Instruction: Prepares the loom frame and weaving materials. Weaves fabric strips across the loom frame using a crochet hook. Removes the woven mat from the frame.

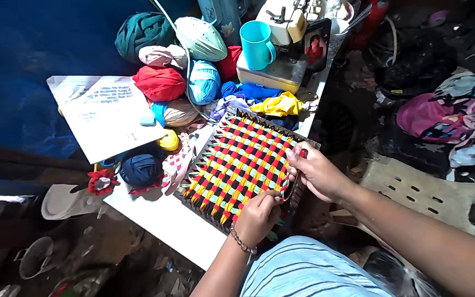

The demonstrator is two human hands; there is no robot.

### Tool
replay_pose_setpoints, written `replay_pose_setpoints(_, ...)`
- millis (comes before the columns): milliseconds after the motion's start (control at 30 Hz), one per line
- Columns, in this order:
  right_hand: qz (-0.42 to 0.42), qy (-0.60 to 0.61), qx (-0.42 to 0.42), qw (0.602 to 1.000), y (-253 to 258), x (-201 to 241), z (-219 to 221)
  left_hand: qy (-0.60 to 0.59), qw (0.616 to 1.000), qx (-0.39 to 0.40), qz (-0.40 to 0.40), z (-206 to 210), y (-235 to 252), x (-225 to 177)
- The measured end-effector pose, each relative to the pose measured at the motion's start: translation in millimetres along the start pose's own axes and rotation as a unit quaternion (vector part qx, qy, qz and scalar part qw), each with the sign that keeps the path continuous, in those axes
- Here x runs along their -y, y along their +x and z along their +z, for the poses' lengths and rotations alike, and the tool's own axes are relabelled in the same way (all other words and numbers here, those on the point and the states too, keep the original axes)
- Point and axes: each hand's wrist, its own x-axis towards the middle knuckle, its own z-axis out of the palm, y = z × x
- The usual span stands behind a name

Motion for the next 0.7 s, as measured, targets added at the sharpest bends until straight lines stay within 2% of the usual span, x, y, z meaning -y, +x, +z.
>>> replay_pose_setpoints(100, -0.007, 0.020, -0.014, 1.000, -2, -3, 1, 0.009, 1.000, 0.023, -0.001, -3, 1, -2)
replay_pose_setpoints(233, -0.049, 0.147, -0.057, 0.986, -11, -17, -5, -0.012, 0.998, 0.048, -0.029, -10, 4, -3)
replay_pose_setpoints(367, -0.102, 0.223, -0.067, 0.967, -27, -34, -13, -0.043, 0.997, 0.037, -0.054, -9, 1, 0)
replay_pose_setpoints(533, -0.181, 0.280, 0.036, 0.942, -44, -51, -21, -0.043, 0.996, 0.074, -0.039, -12, 1, 4)
replay_pose_setpoints(700, -0.213, 0.258, 0.154, 0.930, -46, -69, -31, -0.084, 0.987, 0.133, -0.027, -22, 5, 6)
